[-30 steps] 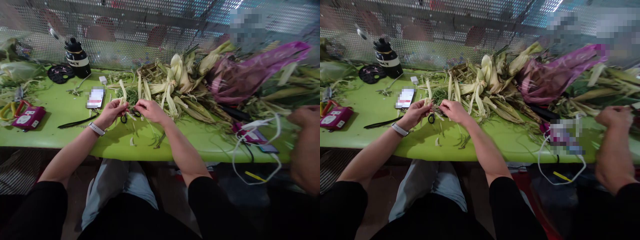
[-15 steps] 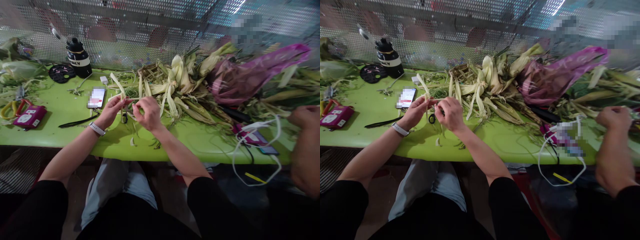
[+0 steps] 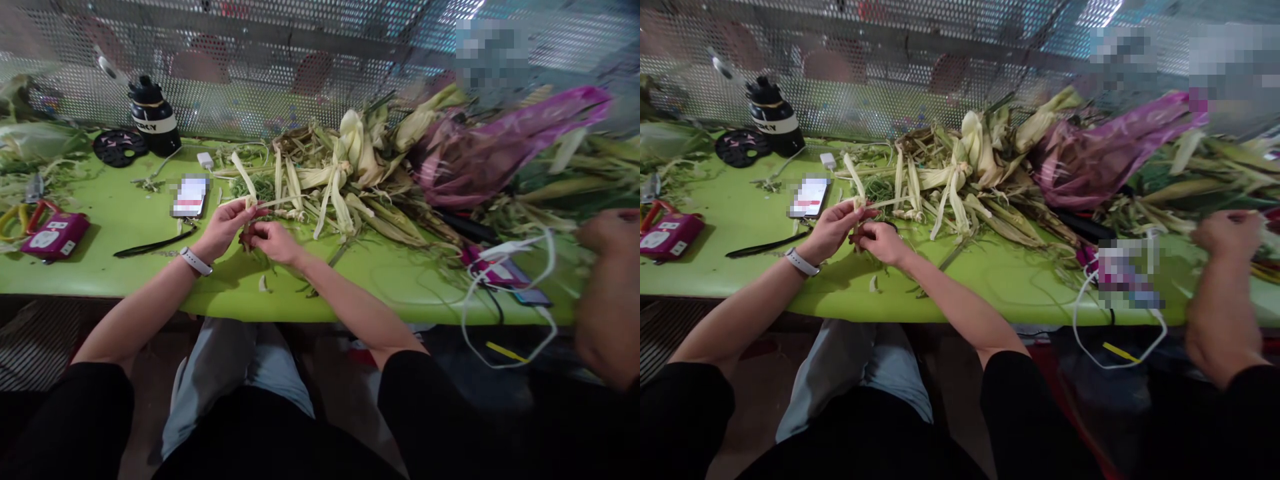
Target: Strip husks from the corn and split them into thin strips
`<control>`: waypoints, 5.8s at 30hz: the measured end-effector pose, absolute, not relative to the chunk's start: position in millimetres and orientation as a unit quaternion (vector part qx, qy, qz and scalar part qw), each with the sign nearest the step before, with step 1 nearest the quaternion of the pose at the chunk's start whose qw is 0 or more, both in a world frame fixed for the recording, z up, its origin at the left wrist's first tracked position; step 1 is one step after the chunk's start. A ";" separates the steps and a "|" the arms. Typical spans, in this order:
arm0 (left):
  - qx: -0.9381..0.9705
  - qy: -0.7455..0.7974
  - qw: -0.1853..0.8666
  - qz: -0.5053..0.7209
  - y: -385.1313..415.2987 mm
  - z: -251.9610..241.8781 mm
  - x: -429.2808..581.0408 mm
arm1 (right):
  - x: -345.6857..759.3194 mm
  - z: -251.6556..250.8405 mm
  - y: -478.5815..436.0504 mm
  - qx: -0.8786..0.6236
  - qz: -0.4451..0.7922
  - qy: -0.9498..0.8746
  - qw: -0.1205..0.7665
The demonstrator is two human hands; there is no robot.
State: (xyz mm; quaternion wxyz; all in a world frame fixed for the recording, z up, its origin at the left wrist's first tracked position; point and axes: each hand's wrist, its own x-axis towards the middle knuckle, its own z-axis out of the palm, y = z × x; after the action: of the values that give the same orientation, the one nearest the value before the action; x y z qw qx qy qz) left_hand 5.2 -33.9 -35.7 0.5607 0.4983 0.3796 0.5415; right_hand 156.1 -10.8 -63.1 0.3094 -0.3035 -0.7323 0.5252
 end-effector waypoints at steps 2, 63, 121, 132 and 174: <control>0.504 0.383 0.556 0.538 -32.5 -38.1 3.4 | 157.1 -59.7 -10.9 -0.291 0.565 -0.716 0.289; 0.652 0.388 0.516 0.398 -29.7 -33.1 -13.0 | 211.7 -24.5 30.2 -0.139 0.737 -0.557 0.356; 0.668 0.336 0.609 0.265 -41.7 -22.5 7.7 | 184.1 -16.9 -6.6 -0.310 0.446 -0.743 0.391; 0.622 0.381 0.586 0.352 -39.5 -25.3 3.9 | 210.9 -10.3 14.9 -0.317 0.310 -0.828 0.342; 0.445 0.375 0.601 0.548 -23.3 -35.4 -7.1 | 198.5 -20.3 5.6 -0.396 0.270 -0.817 0.320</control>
State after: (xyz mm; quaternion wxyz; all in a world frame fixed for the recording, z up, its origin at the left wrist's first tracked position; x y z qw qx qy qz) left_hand -7.1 -23.3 -35.4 0.6007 0.4453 0.3747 0.5482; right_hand 198.5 5.6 -20.3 0.3203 -0.3965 -0.8169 0.2700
